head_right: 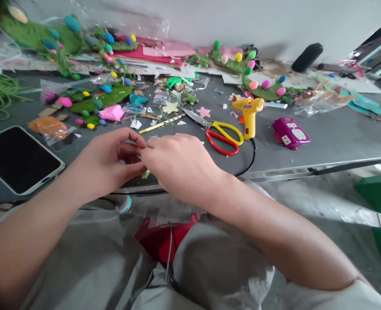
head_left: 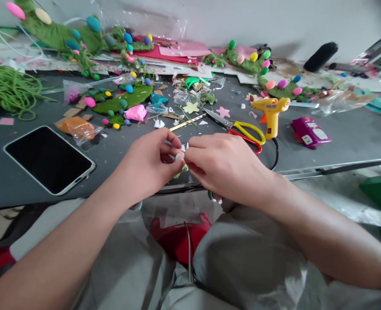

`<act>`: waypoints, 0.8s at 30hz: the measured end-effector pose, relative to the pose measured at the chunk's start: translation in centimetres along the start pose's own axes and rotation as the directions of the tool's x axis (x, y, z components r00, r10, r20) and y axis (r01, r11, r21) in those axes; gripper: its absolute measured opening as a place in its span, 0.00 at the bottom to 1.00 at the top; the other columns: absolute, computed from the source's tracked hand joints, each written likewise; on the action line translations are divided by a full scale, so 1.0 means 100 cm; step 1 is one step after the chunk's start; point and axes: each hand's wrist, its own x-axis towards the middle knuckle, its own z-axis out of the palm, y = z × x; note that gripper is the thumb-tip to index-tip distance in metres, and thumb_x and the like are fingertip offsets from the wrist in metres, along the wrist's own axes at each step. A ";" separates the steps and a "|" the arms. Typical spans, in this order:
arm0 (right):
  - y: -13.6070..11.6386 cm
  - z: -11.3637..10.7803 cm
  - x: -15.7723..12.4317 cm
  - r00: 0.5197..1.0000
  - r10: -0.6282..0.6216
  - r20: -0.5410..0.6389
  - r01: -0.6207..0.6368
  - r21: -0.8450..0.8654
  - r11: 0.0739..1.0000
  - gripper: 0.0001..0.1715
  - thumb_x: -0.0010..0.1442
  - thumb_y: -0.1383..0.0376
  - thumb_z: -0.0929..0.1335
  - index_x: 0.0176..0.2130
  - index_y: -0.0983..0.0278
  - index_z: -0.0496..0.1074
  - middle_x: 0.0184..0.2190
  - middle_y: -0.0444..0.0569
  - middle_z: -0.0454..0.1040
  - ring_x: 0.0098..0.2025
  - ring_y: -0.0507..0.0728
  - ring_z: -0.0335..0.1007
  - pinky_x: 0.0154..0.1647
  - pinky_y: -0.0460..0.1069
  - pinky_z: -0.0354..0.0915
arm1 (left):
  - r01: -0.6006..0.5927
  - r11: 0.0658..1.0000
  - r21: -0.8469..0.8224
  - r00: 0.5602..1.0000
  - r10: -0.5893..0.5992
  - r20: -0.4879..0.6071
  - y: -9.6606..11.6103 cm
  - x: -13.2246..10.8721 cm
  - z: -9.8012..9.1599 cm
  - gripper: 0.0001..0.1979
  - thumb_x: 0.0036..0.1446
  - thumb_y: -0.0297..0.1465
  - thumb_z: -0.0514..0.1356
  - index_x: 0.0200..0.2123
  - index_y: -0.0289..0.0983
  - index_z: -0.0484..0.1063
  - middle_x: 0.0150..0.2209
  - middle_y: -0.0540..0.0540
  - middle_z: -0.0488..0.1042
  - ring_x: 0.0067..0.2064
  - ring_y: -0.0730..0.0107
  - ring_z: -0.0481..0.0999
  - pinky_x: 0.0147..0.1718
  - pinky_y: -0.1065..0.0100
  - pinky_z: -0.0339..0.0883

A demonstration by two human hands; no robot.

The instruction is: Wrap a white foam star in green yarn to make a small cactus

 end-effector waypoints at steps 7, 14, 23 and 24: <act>0.009 -0.004 -0.015 0.991 0.126 -0.049 -0.109 0.259 0.960 0.12 0.66 0.70 0.65 0.39 0.66 0.79 0.37 0.50 0.77 0.37 0.54 0.71 0.34 0.48 0.58 | -0.068 0.991 -0.114 0.988 0.050 -0.149 0.009 -0.004 -0.004 0.17 0.49 0.33 0.72 0.37 0.41 0.68 0.34 0.50 0.82 0.35 0.64 0.82 0.32 0.67 0.74; 0.029 -0.003 -0.017 0.993 0.106 -0.048 -0.083 0.344 0.935 0.11 0.65 0.69 0.68 0.38 0.64 0.82 0.34 0.48 0.79 0.37 0.54 0.73 0.36 0.49 0.60 | -0.013 0.987 -0.163 1.000 0.015 0.011 0.008 -0.005 -0.005 0.16 0.49 0.33 0.72 0.36 0.42 0.68 0.32 0.50 0.82 0.34 0.61 0.84 0.31 0.66 0.76; 0.013 0.003 0.004 0.999 -0.030 0.019 0.030 -0.006 1.000 0.11 0.59 0.76 0.66 0.29 0.65 0.74 0.28 0.46 0.72 0.31 0.53 0.64 0.30 0.51 0.48 | 0.074 0.996 -0.051 0.993 -0.068 0.099 -0.003 0.000 0.003 0.14 0.48 0.29 0.68 0.35 0.43 0.66 0.26 0.54 0.78 0.29 0.66 0.79 0.26 0.68 0.69; 0.009 0.003 0.006 0.999 -0.029 0.026 0.030 -0.037 0.999 0.11 0.59 0.76 0.66 0.29 0.65 0.74 0.27 0.46 0.72 0.30 0.53 0.63 0.29 0.51 0.47 | 0.061 0.997 -0.046 0.994 -0.057 0.089 -0.004 0.000 0.003 0.14 0.48 0.29 0.68 0.35 0.43 0.67 0.26 0.54 0.78 0.28 0.67 0.78 0.26 0.69 0.68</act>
